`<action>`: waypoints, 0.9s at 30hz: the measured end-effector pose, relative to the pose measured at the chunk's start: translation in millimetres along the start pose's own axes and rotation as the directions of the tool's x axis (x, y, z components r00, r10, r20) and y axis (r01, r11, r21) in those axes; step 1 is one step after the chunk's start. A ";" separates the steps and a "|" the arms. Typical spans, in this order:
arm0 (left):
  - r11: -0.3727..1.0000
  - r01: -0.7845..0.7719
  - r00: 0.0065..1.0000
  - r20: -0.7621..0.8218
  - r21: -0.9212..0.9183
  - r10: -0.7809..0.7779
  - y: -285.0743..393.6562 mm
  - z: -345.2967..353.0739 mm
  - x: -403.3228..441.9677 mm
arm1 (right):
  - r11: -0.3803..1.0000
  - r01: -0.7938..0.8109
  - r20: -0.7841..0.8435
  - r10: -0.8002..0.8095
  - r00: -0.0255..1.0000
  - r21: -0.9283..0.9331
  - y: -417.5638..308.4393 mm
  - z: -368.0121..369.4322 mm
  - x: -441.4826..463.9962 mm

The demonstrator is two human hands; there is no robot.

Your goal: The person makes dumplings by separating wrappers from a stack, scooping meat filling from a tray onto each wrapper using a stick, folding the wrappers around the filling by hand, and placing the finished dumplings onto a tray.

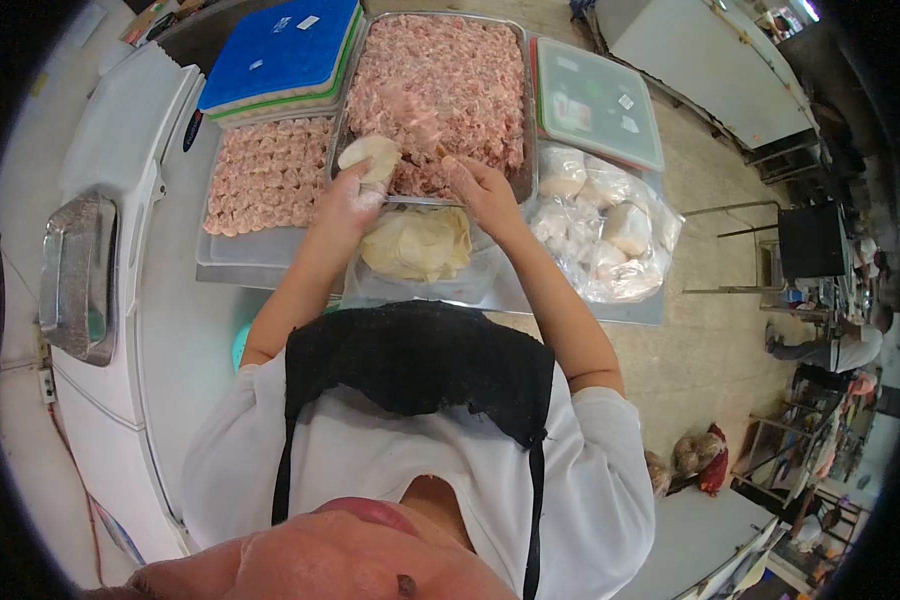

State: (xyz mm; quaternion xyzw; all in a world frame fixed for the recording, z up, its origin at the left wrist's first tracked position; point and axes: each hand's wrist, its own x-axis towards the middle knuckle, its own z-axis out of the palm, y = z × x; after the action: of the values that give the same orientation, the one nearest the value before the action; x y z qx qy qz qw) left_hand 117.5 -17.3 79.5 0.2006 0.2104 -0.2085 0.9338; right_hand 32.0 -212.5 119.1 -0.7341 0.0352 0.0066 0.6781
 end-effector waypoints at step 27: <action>0.966 -0.245 0.958 0.133 -0.077 0.254 -11.5 91.7 -50.7 | 0.340 0.468 0.393 -0.267 0.880 -0.816 -74.7 -40.8 -15.6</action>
State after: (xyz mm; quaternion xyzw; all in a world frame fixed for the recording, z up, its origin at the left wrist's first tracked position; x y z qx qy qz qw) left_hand 98.6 -53.8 176.6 0.1823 0.1225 -0.0964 0.9708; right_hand 19.5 -246.6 197.6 -0.9623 -0.2052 -0.0595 0.1685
